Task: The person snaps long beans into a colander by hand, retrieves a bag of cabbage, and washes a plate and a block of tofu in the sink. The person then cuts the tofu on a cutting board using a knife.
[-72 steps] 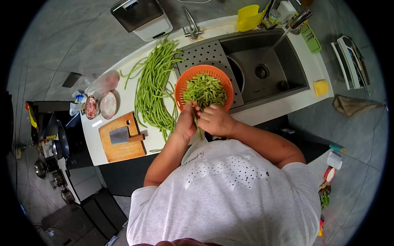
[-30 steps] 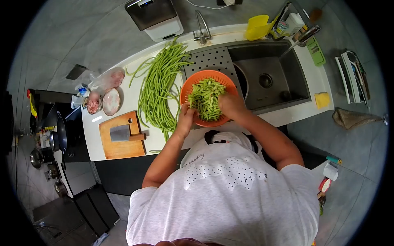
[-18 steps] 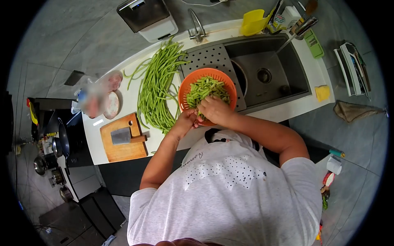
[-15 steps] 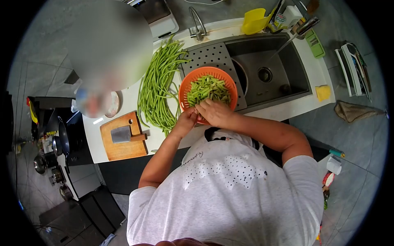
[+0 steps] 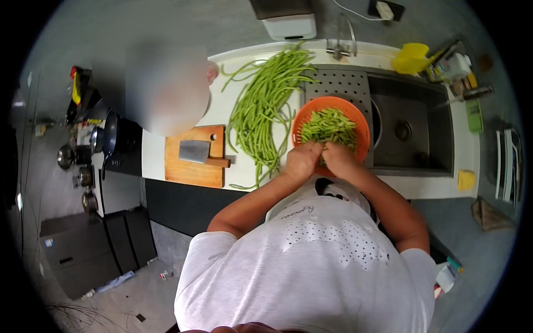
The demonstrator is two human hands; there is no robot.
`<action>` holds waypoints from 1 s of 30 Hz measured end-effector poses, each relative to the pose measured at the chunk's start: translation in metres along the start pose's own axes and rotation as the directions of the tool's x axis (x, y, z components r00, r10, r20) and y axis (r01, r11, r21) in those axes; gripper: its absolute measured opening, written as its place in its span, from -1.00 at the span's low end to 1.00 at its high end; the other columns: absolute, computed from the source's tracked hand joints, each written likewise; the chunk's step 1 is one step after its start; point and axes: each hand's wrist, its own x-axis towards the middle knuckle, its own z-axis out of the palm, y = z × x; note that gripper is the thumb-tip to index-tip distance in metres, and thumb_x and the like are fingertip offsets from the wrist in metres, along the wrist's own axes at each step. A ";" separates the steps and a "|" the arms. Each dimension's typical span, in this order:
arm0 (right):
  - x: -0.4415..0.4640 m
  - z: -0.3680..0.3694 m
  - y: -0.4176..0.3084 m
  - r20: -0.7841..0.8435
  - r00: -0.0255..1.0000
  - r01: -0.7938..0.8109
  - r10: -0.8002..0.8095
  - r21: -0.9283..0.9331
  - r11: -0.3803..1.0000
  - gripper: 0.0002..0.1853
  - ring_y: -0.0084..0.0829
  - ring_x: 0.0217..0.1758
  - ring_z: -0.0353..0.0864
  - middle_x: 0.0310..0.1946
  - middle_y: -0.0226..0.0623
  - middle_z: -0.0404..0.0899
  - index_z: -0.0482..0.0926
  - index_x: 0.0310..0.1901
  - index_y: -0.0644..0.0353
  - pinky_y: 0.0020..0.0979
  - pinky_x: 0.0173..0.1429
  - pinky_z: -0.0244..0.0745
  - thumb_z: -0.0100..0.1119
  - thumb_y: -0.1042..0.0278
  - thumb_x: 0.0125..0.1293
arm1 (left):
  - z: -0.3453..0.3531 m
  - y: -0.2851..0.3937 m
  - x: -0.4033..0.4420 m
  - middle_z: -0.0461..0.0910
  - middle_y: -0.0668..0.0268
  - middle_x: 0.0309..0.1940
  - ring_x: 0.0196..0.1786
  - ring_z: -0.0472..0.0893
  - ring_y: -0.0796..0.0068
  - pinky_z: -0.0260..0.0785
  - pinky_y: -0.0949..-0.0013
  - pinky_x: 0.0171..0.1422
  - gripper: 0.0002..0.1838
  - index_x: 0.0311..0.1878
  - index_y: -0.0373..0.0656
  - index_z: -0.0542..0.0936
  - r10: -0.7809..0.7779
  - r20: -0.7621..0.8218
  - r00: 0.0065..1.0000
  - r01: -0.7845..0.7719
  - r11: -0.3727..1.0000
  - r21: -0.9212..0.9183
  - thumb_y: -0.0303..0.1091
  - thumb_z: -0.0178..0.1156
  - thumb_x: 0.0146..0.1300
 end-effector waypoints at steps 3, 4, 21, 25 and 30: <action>0.006 -0.007 0.006 0.102 0.993 -0.091 0.053 0.417 0.904 -0.82 -0.35 -0.63 0.39 -0.64 -0.42 0.37 0.47 -0.40 0.16 -0.32 -0.41 0.42 -0.09 0.32 0.27 | -0.010 0.002 0.003 0.44 0.21 -0.46 -0.36 0.56 0.20 0.42 0.24 -0.35 -0.94 -0.34 -0.10 0.47 0.040 -0.044 0.998 -0.042 0.998 -0.041 -0.44 0.07 0.09; 0.004 -0.012 0.004 0.091 0.996 -0.049 0.014 0.396 0.917 -0.83 -0.38 -0.60 0.39 -0.63 -0.42 0.37 0.46 -0.40 0.18 -0.35 -0.41 0.41 -0.08 0.33 0.27 | -0.013 0.002 0.004 0.46 0.17 -0.43 -0.35 0.56 0.15 0.41 0.21 -0.33 -0.95 -0.32 -0.12 0.48 0.008 -0.074 0.997 -0.017 0.993 -0.120 -0.42 0.06 0.14; -0.007 -0.018 -0.039 -0.047 0.893 0.400 -0.447 -0.375 0.837 -0.59 -0.27 -0.01 0.44 -0.15 -0.26 0.46 0.44 0.08 0.25 -0.26 0.10 0.32 -0.01 0.39 0.16 | 0.026 -0.031 -0.005 0.58 0.31 -0.27 -0.29 0.50 0.52 0.37 0.46 -0.22 -0.32 0.43 -0.35 -0.11 -0.295 0.346 0.891 0.449 0.453 -0.770 -0.42 -0.08 0.32; -0.013 -0.023 -0.031 -0.058 0.831 0.436 -0.553 -0.548 0.714 -0.66 -0.34 -0.14 0.43 -0.29 -0.32 0.43 0.47 -0.02 0.22 -0.35 -0.01 0.35 0.00 0.37 0.14 | -0.020 -0.022 0.005 0.58 0.12 -0.27 -0.20 0.57 0.30 0.40 0.33 -0.10 -0.63 0.17 -0.33 0.33 -0.223 0.626 0.747 0.616 0.588 -0.525 -0.40 -0.03 0.33; -0.019 -0.010 -0.028 -0.071 0.819 0.355 -0.569 -0.717 0.600 -0.81 -0.38 -0.29 0.46 -0.41 -0.35 0.43 0.49 -0.25 0.14 -0.35 -0.19 0.39 0.00 0.29 0.13 | -0.005 -0.018 -0.003 0.59 0.03 -0.32 -0.22 0.60 0.15 0.41 0.25 -0.12 -0.82 -0.14 -0.28 0.51 -0.164 0.479 0.862 0.414 0.774 -0.480 -0.38 0.05 0.28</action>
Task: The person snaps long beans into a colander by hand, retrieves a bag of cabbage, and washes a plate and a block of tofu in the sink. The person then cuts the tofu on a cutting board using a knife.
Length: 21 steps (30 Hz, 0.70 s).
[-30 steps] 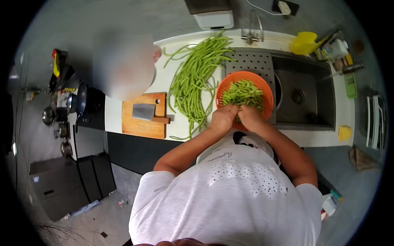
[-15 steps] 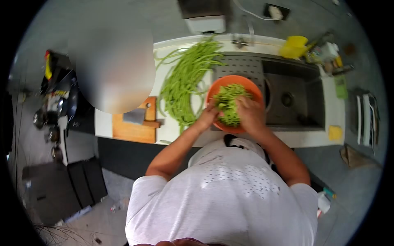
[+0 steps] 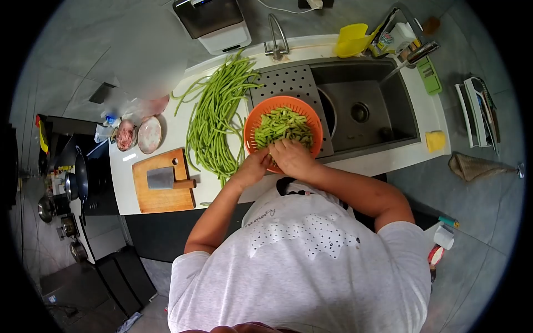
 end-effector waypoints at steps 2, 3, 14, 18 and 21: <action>-0.003 0.010 -0.005 0.103 0.992 -0.071 0.068 0.021 0.997 -0.83 -0.38 -0.41 0.44 -0.49 -0.35 0.42 0.48 -0.27 0.14 -0.35 -0.29 0.39 -0.01 0.29 0.14 | 0.007 0.001 0.000 0.59 0.05 -0.31 -0.25 0.59 0.01 0.41 0.13 -0.18 -0.85 -0.21 -0.22 0.49 0.036 -0.048 0.998 -0.013 0.911 0.413 -0.38 0.12 0.18; -0.006 0.016 -0.006 0.207 0.969 -0.142 0.133 0.031 0.989 -0.85 -0.37 -0.52 0.43 -0.56 -0.35 0.40 0.47 -0.30 0.14 -0.35 -0.38 0.38 -0.01 0.30 0.15 | 0.012 0.002 0.000 0.59 0.05 -0.31 -0.25 0.59 0.01 0.41 0.13 -0.18 -0.85 -0.21 -0.22 0.49 0.044 -0.033 0.998 -0.026 0.911 0.411 -0.38 0.12 0.18; -0.006 0.002 0.022 0.483 0.808 -0.496 0.336 0.867 -0.054 -0.77 -0.39 -0.47 0.56 -0.52 -0.37 0.53 0.46 -0.27 0.25 -0.36 -0.34 0.44 -0.06 0.24 0.33 | -0.007 0.024 0.028 0.52 0.25 -0.21 -0.15 0.55 0.38 0.41 0.31 0.01 -0.74 -0.03 -0.09 0.38 -0.251 0.045 0.967 0.070 0.093 -0.993 -0.17 -0.23 0.48; -0.013 -0.013 0.033 -0.229 0.856 -0.336 0.465 0.438 0.834 -0.80 -0.27 -0.37 0.58 -0.41 -0.27 0.54 0.51 -0.22 0.17 -0.25 -0.29 0.46 0.17 0.26 0.18 | -0.005 0.013 0.030 0.44 0.16 0.16 0.19 0.46 0.26 0.30 0.23 0.26 -0.74 0.05 -0.03 0.36 -0.222 0.082 0.972 0.080 -0.018 -0.997 -0.17 -0.23 0.48; -0.010 -0.027 0.026 -0.093 0.905 -0.314 0.416 0.513 0.799 -0.76 -0.25 -0.33 0.58 -0.40 -0.24 0.53 0.52 -0.19 0.13 -0.24 -0.25 0.47 0.22 0.26 0.14 | 0.008 0.015 0.025 0.42 0.15 0.19 0.22 0.43 0.27 0.28 0.26 0.28 -0.78 0.01 -0.03 0.35 -0.230 0.056 0.972 0.065 0.034 -0.997 -0.25 -0.27 0.48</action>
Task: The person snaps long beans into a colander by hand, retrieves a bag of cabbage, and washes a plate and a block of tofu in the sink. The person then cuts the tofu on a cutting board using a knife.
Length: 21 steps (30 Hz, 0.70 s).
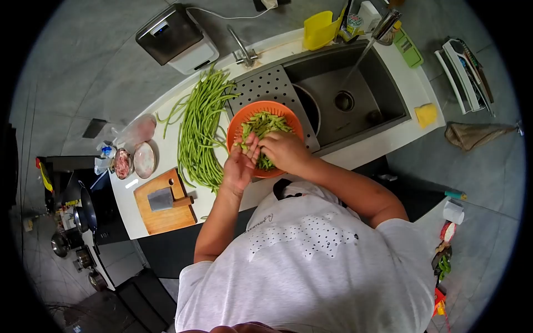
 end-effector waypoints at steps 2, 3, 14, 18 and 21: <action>0.002 -0.002 -0.007 0.057 0.998 0.038 -0.034 -0.053 0.998 -0.77 -0.27 -0.33 0.58 -0.42 -0.25 0.51 0.51 -0.18 0.11 -0.25 -0.25 0.47 0.21 0.26 0.15 | 0.007 -0.012 0.000 0.45 0.19 0.12 0.15 0.46 0.33 0.30 0.30 0.24 -0.84 -0.04 -0.05 0.35 0.018 -0.050 0.999 -0.018 1.000 0.016 -0.32 -0.23 0.48; 0.003 -0.001 -0.010 0.072 0.997 0.016 -0.011 -0.077 0.997 -0.77 -0.27 -0.32 0.57 -0.42 -0.26 0.50 0.51 -0.18 0.13 -0.25 -0.25 0.48 0.20 0.28 0.14 | 0.009 -0.018 -0.001 0.45 0.19 0.12 0.15 0.46 0.33 0.30 0.30 0.24 -0.84 -0.04 -0.05 0.35 0.014 -0.048 0.999 -0.013 1.000 0.020 -0.32 -0.23 0.48; -0.017 0.005 0.025 0.258 0.905 0.409 -0.337 -0.321 0.854 -0.88 -0.34 -0.34 0.51 -0.41 -0.28 0.44 0.45 -0.34 0.21 -0.35 -0.26 0.48 0.04 0.37 0.11 | 0.015 -0.025 -0.018 0.51 0.35 -0.58 -0.54 0.43 0.66 0.33 0.50 -0.42 -0.80 -0.08 -0.25 0.55 0.222 0.131 0.966 -0.135 0.003 0.991 -0.36 0.05 0.36; -0.023 0.007 0.038 0.287 0.855 0.499 -0.432 -0.231 0.835 -0.87 -0.32 -0.45 0.51 -0.50 -0.29 0.43 0.45 -0.37 0.23 -0.31 -0.34 0.48 0.05 0.35 0.10 | 0.011 -0.037 -0.021 0.54 0.29 -0.56 -0.52 0.50 0.50 0.37 0.38 -0.39 -0.81 -0.10 -0.21 0.59 0.273 0.190 0.943 -0.195 -0.007 0.981 -0.36 0.07 0.34; -0.035 0.011 0.033 0.384 0.852 0.476 -0.355 -0.290 0.830 -0.87 -0.29 -0.51 0.52 -0.57 -0.27 0.45 0.45 -0.41 0.23 -0.28 -0.40 0.47 0.05 0.35 0.10 | 0.007 -0.053 -0.023 0.58 0.17 -0.51 -0.48 0.57 0.27 0.40 0.28 -0.36 -0.84 -0.15 -0.23 0.60 0.326 0.184 0.927 -0.154 -0.116 0.981 -0.40 0.11 0.29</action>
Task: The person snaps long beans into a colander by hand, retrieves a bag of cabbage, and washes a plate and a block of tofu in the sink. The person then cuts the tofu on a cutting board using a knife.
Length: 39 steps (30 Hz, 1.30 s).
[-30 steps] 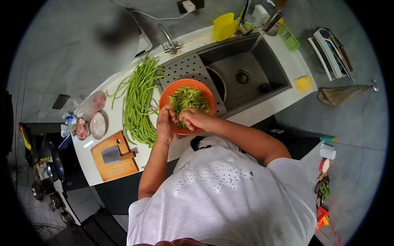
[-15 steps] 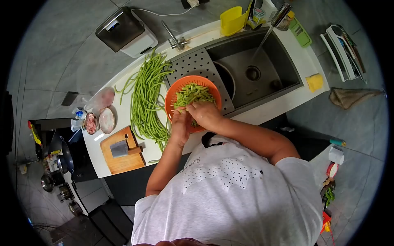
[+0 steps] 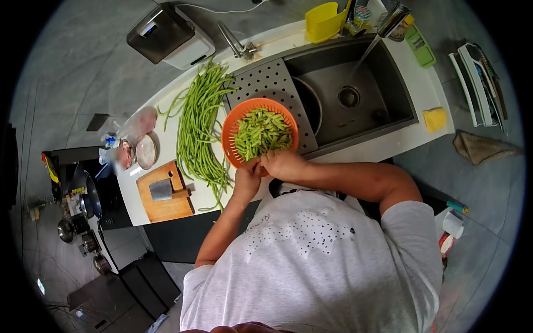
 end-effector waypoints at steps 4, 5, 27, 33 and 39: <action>0.005 0.008 0.005 0.170 0.980 -0.134 0.104 0.179 0.975 -0.86 -0.25 -0.51 0.57 -0.57 -0.12 0.53 0.46 -0.46 0.23 -0.22 -0.46 0.45 0.08 0.34 0.10 | 0.004 0.015 -0.002 0.56 0.08 -0.49 -0.45 0.57 0.10 0.42 0.22 -0.34 -0.87 -0.20 -0.24 0.59 0.162 -0.054 0.985 -0.132 0.921 0.366 -0.45 0.14 0.21; 0.007 0.010 0.009 0.171 0.980 -0.130 0.099 0.183 0.974 -0.86 -0.25 -0.51 0.57 -0.57 -0.12 0.53 0.46 -0.46 0.23 -0.22 -0.46 0.45 0.08 0.34 0.10 | 0.002 0.018 -0.002 0.55 0.08 -0.50 -0.45 0.56 0.06 0.42 0.21 -0.33 -0.89 -0.23 -0.23 0.59 0.191 -0.104 0.976 -0.151 0.939 0.308 -0.48 0.16 0.18; -0.161 -0.052 0.389 -0.028 0.618 -0.784 0.785 -0.088 0.614 -0.81 -0.04 -0.16 0.58 -0.29 -0.07 0.59 0.56 -0.20 0.15 -0.16 -0.11 0.49 -0.03 0.31 0.29 | -0.008 -0.008 0.012 0.59 0.13 -0.16 -0.05 0.56 0.15 0.41 0.28 0.07 -0.87 -0.22 -0.23 0.61 0.001 -0.247 0.969 0.042 0.985 0.166 -0.54 0.21 0.14; -0.091 -0.107 0.472 -0.105 0.797 -0.603 0.594 -0.194 0.774 -0.68 -0.34 -0.19 0.55 -0.27 -0.21 0.60 0.57 -0.06 0.12 -0.25 -0.17 0.38 -0.07 0.11 0.39 | -0.001 0.001 0.007 0.60 0.15 -0.17 -0.09 0.56 0.15 0.41 0.24 0.04 -0.86 -0.21 -0.21 0.61 0.135 -0.353 0.926 -0.018 0.948 0.317 -0.54 0.20 0.13; -0.143 -0.036 0.413 0.386 0.713 -0.018 0.586 0.845 -0.534 -0.66 -0.49 0.09 0.50 0.08 -0.49 0.52 0.48 0.12 -0.09 -0.33 0.13 0.37 0.06 0.08 0.35 | 0.000 -0.016 -0.019 0.41 0.14 0.05 0.02 0.45 0.26 0.35 0.32 0.04 -0.58 0.21 -0.20 0.37 -0.175 -0.578 0.797 0.233 0.972 0.026 -0.38 0.11 0.30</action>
